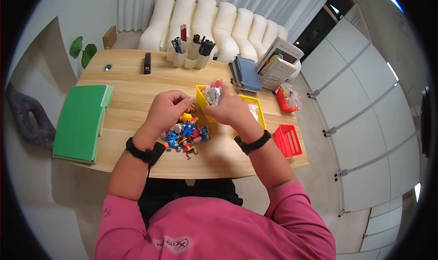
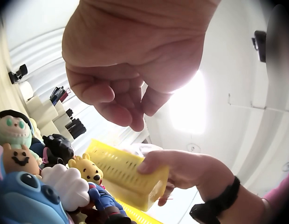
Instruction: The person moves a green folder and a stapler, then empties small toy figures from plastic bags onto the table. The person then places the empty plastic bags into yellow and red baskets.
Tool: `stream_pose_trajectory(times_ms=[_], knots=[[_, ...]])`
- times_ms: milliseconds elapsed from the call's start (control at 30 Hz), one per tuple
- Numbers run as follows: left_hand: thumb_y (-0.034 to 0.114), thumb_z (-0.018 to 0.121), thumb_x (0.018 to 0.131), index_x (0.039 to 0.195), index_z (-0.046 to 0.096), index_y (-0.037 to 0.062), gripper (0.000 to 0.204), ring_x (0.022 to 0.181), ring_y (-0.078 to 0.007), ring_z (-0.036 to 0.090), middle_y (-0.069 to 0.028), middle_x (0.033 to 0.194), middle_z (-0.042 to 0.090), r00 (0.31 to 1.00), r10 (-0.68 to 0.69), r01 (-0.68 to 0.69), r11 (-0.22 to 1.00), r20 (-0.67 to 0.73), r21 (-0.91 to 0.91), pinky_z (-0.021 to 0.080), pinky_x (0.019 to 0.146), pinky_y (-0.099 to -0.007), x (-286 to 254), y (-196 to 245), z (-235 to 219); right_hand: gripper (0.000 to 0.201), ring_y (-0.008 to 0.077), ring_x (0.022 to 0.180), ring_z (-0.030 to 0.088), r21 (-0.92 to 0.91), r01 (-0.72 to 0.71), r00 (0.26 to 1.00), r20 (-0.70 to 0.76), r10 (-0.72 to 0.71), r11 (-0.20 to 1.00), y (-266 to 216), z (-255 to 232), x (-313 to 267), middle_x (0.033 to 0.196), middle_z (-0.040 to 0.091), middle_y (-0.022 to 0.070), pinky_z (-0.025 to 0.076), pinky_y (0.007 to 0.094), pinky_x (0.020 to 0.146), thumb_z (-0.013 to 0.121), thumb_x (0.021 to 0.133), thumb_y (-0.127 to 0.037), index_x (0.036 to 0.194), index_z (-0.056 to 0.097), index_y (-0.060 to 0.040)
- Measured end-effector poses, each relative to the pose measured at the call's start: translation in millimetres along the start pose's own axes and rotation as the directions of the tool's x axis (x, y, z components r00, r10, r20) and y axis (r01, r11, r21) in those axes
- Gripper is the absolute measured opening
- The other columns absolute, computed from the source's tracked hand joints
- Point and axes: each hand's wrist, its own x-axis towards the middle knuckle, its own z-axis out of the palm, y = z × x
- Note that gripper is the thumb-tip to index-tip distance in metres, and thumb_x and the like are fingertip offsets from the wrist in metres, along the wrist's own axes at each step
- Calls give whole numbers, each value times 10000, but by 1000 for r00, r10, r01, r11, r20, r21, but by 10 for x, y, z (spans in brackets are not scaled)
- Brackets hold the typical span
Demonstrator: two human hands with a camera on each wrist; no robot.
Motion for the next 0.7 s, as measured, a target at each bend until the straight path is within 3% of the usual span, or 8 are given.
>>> stream_pose_trajectory(times_ms=[200,333,400,433,500,533,700], knots=[[211,738,998,975,771,-2,217,714,-60,652,-21,797,745,1000,-7,7,1000,-4,18,522,651,-249,-6,22,-8,1103,477,1111,658,-12,68,980,-185,-69,998,90,365,203,1152,658,360,563,457,949,756,797,-536,1603,285,51],[211,738,997,978,771,-2,217,715,-61,658,-23,797,748,1000,-13,13,1000,-8,-2,528,653,-251,-7,37,-8,1157,451,1094,660,-69,32,983,-177,-44,997,115,372,97,1125,664,323,564,463,935,801,757,-583,1612,301,16],[211,738,998,979,770,-5,219,714,-62,659,-26,799,750,1000,-13,13,1000,-16,3,529,652,-252,-23,67,-14,944,432,1104,680,-107,104,922,-363,-136,989,156,319,-2,1168,680,273,559,492,951,820,768,-593,1460,513,-30],[211,738,998,979,770,-5,219,714,-62,659,-26,799,750,1000,-20,20,1000,-18,3,529,652,-252,-30,76,-13,944,432,1104,680,-106,106,924,-356,-137,989,216,313,5,1168,680,273,559,492,951,820,768,-593,1460,513,-30],[212,739,997,976,770,-5,220,708,-60,651,-23,796,747,1000,-16,16,1000,-27,-6,521,645,-251,-30,90,-9,655,420,1028,667,-187,244,853,-427,-302,952,333,289,29,1060,685,224,558,478,914,834,783,-420,1282,676,-27],[212,739,997,976,770,-5,220,708,-60,651,-23,796,747,999,-20,19,1000,-27,-6,521,645,-251,-34,85,-7,364,398,1004,667,-110,300,837,-446,-317,948,346,277,6,1020,706,199,556,479,901,810,821,-336,1023,757,-38],[214,738,998,971,769,-4,222,692,-55,626,-22,791,743,1000,-11,11,999,-15,32,502,630,-252,-28,71,-4,201,376,998,668,0,332,866,-396,-305,943,433,336,117,978,715,178,553,488,875,765,868,-248,915,781,-53]])
